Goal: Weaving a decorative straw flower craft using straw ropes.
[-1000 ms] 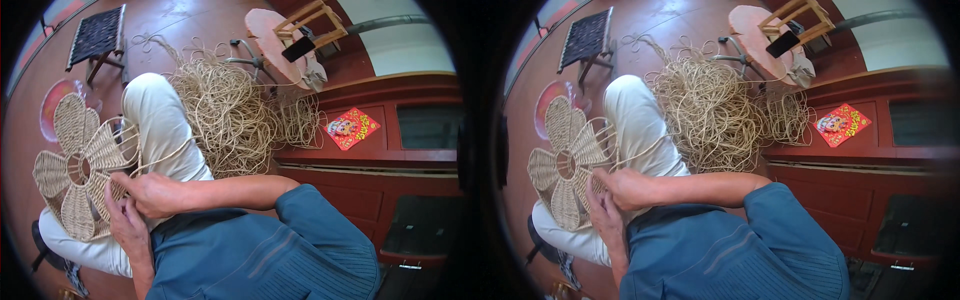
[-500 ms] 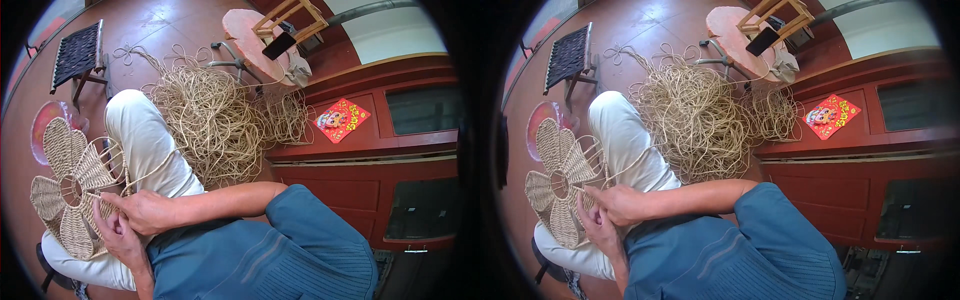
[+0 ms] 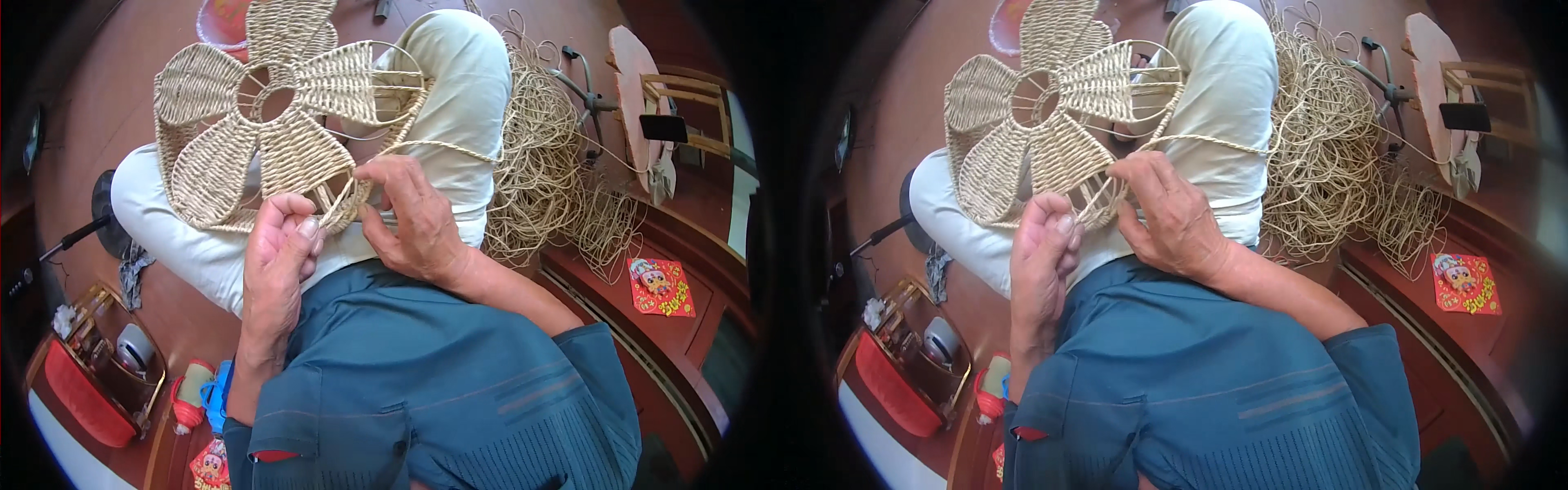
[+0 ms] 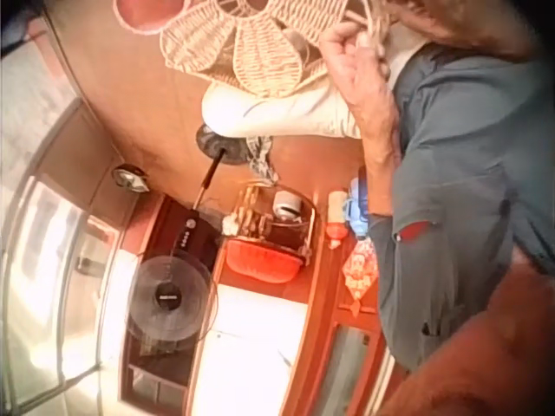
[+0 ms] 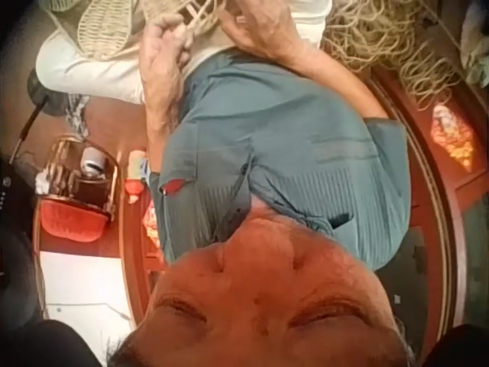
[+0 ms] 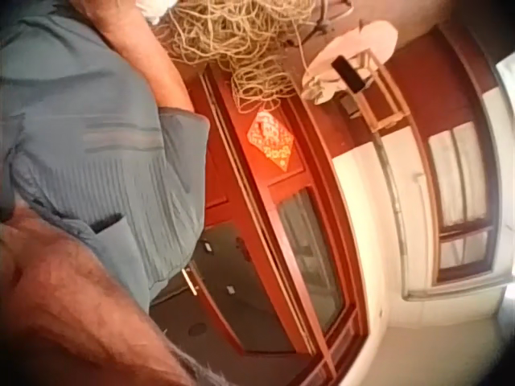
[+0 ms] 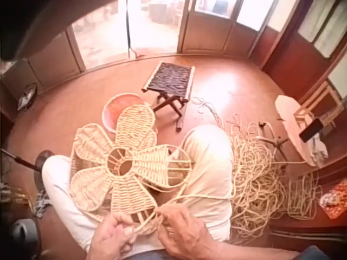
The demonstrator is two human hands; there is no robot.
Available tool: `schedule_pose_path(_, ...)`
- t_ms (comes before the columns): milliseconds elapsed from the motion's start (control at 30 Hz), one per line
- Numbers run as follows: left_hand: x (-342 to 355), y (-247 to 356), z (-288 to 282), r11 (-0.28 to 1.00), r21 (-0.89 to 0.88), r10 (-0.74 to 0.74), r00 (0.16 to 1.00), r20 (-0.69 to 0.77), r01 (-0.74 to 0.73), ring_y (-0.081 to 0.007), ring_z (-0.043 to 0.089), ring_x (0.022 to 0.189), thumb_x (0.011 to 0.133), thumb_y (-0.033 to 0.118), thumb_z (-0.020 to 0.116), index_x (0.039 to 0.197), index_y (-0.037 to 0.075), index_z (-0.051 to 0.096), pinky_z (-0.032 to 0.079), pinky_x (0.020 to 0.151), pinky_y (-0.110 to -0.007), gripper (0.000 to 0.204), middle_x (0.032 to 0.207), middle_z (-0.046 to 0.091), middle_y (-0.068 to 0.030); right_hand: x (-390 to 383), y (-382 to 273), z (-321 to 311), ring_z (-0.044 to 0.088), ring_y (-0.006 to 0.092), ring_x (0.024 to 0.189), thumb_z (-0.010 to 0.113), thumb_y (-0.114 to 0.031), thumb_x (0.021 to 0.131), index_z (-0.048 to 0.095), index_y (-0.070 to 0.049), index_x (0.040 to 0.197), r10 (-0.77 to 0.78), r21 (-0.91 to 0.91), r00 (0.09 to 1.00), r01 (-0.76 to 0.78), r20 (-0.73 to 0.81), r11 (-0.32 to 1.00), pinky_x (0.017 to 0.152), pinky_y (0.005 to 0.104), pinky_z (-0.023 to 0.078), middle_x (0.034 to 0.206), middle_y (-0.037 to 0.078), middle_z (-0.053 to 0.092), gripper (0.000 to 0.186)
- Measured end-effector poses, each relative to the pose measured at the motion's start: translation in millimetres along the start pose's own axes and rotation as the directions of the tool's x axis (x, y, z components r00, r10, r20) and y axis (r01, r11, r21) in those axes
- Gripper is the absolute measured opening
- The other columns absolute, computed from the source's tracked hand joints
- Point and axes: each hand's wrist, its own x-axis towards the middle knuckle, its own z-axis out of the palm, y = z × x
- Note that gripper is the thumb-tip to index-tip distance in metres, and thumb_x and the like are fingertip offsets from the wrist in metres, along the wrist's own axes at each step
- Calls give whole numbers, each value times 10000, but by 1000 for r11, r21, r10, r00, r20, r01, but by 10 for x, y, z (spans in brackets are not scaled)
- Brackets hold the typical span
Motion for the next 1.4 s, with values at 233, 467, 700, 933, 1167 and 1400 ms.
schedule_pose_path(233, -167, 90, -57, 988, -152, -29, 999, -13, 27, -19, 390, 696, 1104, 148, 643, 1378, 52, 528, 265, 573, -183, 312, 870, 505, 46, 50, -95, 87, 702, 296, 937, 825, -93, 833, 719, -120, 1133, -127, -12, 986, 128, 106, 992, 765, 415, 569, 1057, 85, 653, 319)
schedule_pose_path(467, -574, 514, -653, 982, -136, 119, 986, -121, -135, -19, 416, 686, 1096, 168, 669, 1444, -1, 506, 314, 600, -186, 420, 855, 464, 72, 64, -43, 177, 684, 252, 857, 860, -149, 820, 736, -141, 1006, -137, -107, 990, 135, -15, 985, 721, 399, 542, 1014, 42, 661, 224)
schedule_pose_path(700, -1192, 1216, -2732, 958, 63, 266, 790, -552, -279, -27, 486, 781, 1166, 306, 607, 1511, 25, 584, 447, 789, -227, 446, 854, 500, 64, 31, 112, 149, 650, 210, 816, 820, -143, 791, 693, -150, 843, -199, -191, 967, 168, -160, 967, 682, 382, 491, 930, -6, 631, 137)
schedule_pose_path(933, -3182, 2129, -5710, 932, 267, 233, 158, -960, 247, -168, 636, 895, 1123, 322, 654, 1355, 0, 680, 536, 826, -336, 398, 1078, 663, -33, 16, 124, 144, 690, 274, 875, 845, -79, 791, 695, -91, 888, -84, -88, 978, 68, -190, 994, 746, 397, 546, 1012, 69, 677, 179)
schedule_pose_path(1167, -1400, 1311, -3626, 177, 932, 655, 668, -352, 318, -232, 701, 1182, 1097, 257, 687, 1300, -25, 742, 516, 1080, -375, 351, 1262, 774, -129, 37, 131, 118, 685, 286, 920, 788, -115, 818, 656, -104, 919, 14, -42, 992, -19, -123, 999, 802, 431, 543, 1072, 58, 658, 167)
schedule_pose_path(1400, -417, 150, -720, 288, 950, 311, 950, 30, -124, -140, 696, 950, 1074, 141, 701, 1184, 11, 765, 560, 856, -318, 182, 1007, 747, -111, 38, 116, 104, 688, 298, 940, 815, -100, 810, 650, -105, 912, 31, -26, 993, -34, -111, 999, 834, 439, 542, 1105, 69, 672, 193)
